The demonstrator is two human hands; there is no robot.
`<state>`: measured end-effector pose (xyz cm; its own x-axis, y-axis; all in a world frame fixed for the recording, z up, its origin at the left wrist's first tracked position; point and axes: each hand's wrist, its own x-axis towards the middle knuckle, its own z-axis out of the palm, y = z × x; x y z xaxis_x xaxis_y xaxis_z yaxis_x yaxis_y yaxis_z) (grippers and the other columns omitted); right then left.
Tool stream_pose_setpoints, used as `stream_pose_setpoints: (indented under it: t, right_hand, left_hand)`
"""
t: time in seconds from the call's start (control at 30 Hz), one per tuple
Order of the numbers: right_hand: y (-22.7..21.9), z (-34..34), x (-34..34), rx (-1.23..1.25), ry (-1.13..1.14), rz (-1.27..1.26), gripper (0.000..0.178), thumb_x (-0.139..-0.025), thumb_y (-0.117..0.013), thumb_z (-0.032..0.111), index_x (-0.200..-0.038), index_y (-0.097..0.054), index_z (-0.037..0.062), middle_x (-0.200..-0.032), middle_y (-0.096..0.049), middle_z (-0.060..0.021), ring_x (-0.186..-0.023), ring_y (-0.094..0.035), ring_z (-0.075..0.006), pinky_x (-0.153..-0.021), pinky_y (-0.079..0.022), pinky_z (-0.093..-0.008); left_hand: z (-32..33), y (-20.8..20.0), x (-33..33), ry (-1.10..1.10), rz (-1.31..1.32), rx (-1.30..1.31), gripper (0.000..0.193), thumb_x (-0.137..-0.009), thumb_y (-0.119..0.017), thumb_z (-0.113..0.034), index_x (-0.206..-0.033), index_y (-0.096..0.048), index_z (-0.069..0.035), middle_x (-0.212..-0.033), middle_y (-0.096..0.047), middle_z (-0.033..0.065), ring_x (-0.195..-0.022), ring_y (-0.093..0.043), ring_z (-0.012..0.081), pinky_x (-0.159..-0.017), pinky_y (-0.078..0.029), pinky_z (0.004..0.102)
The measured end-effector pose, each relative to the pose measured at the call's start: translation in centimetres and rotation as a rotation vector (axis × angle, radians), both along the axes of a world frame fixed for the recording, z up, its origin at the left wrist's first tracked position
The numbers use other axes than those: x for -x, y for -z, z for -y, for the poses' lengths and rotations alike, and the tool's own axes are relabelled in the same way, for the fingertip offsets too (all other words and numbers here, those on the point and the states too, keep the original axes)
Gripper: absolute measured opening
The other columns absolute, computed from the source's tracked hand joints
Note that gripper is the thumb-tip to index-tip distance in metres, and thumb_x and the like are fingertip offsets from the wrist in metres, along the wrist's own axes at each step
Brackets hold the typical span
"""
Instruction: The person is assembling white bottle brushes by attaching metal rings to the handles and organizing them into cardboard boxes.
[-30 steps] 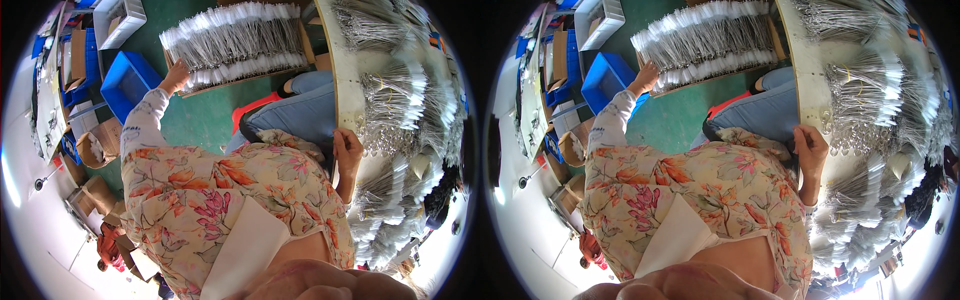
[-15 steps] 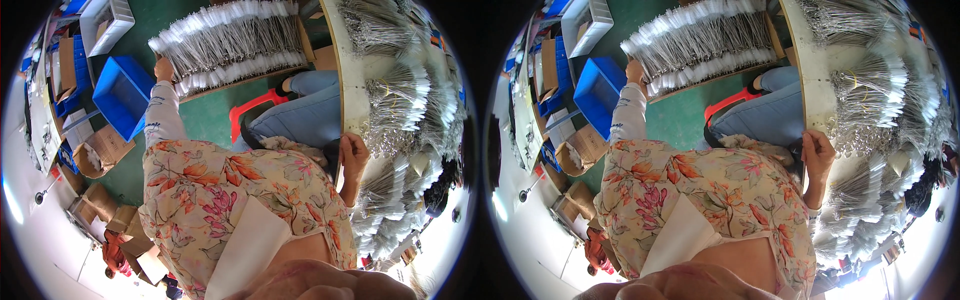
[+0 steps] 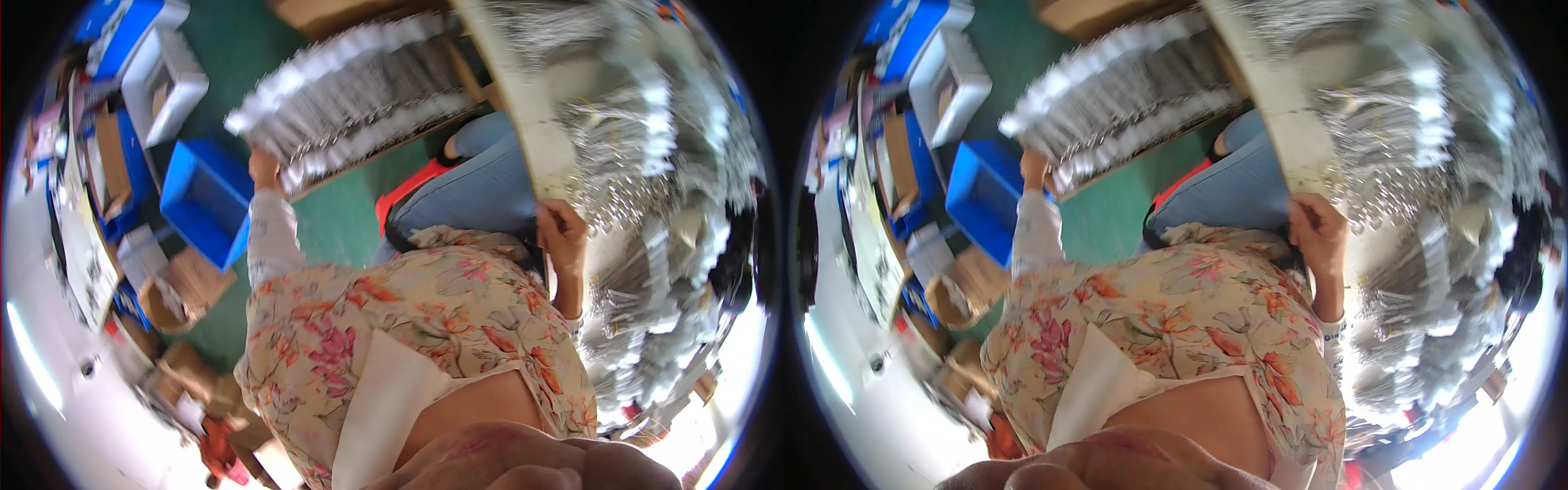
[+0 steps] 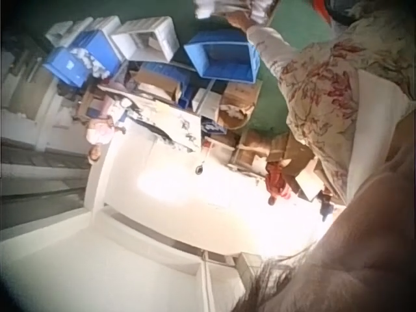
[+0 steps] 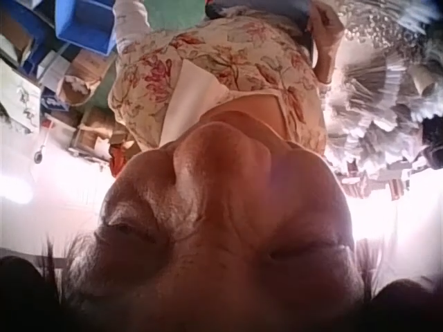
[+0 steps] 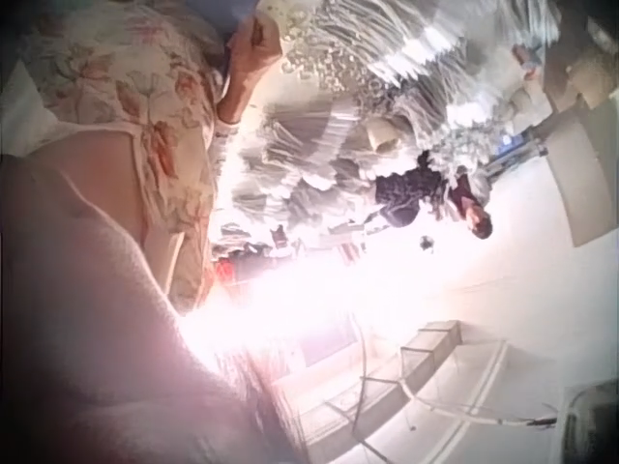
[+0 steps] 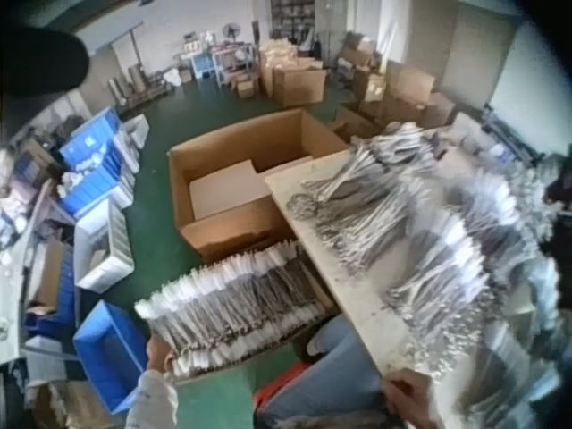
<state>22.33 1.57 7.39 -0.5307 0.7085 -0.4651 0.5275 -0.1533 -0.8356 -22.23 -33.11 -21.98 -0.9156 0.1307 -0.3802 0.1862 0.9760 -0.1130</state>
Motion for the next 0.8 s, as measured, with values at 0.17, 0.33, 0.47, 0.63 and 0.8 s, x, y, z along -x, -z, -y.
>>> stream_pose_setpoints:
  t: [0.17, 0.33, 0.47, 0.63, 0.8]
  right_hand:
    - [-0.3, -0.4, -0.5, -0.088, -0.219, -0.247, 0.01, -0.079, -0.065, 0.011, -0.086, -0.064, 0.0025, -0.069, -0.06, -0.0032, -0.058, -0.054, -0.0081, -0.052, -0.044, -0.0226]
    - [-6.0, -1.9, -5.4, -0.194, -0.165, -0.303, 0.01, -0.08, -0.064, 0.01, -0.085, -0.065, 0.0014, -0.076, -0.062, -0.005, -0.063, -0.055, -0.0112, -0.056, -0.045, -0.0254]
    - [-7.9, -2.8, -10.6, -0.426, -0.035, -0.359, 0.008, -0.078, -0.064, 0.003, -0.085, -0.064, 0.0006, -0.076, -0.061, -0.0067, -0.061, -0.056, -0.0117, -0.052, -0.044, -0.0238]
    - [-10.6, -3.1, -19.9, -0.546, 0.3, -0.228, 0.009, -0.077, -0.063, -0.001, -0.086, -0.064, -0.0016, -0.076, -0.061, -0.0061, -0.063, -0.057, -0.011, -0.055, -0.046, -0.022]
    - [-14.0, -5.0, -28.1, -0.677, 0.524, 0.054, 0.008, -0.08, -0.063, 0.004, -0.087, -0.065, 0.0003, -0.071, -0.059, -0.0022, -0.061, -0.053, -0.0064, -0.056, -0.043, -0.0205]
  left_hand:
    - [5.1, -7.6, 9.1, 0.549, -0.376, 0.007, 0.019, -0.081, -0.048, -0.014, -0.086, -0.064, -0.004, -0.081, -0.066, 0.008, -0.073, -0.063, 0.0242, -0.066, -0.051, 0.0347]
    - [-27.3, -32.2, -1.7, 0.493, -0.274, -1.268, 0.028, -0.089, -0.055, -0.019, -0.111, -0.058, -0.002, -0.099, -0.065, 0.0096, -0.085, -0.064, 0.0194, -0.075, -0.051, 0.0272]
    - [-43.5, -42.2, -12.1, 0.88, 0.109, -1.49, 0.029, -0.089, -0.056, -0.017, -0.113, -0.056, 0.001, -0.101, -0.062, 0.0111, -0.091, -0.062, 0.0167, -0.077, -0.049, 0.025]
    - [-61.8, -41.6, -22.4, 1.262, 0.403, -1.095, 0.024, -0.088, -0.055, -0.017, -0.105, -0.06, -0.001, -0.091, -0.065, 0.0063, -0.08, -0.062, 0.0126, -0.069, -0.048, 0.0217]
    - [-71.4, -35.9, -28.0, 1.143, 0.614, -0.882, 0.02, -0.081, -0.063, -0.024, -0.086, -0.062, -0.004, -0.075, -0.064, 0.0039, -0.061, -0.058, 0.0086, -0.053, -0.047, 0.0241]
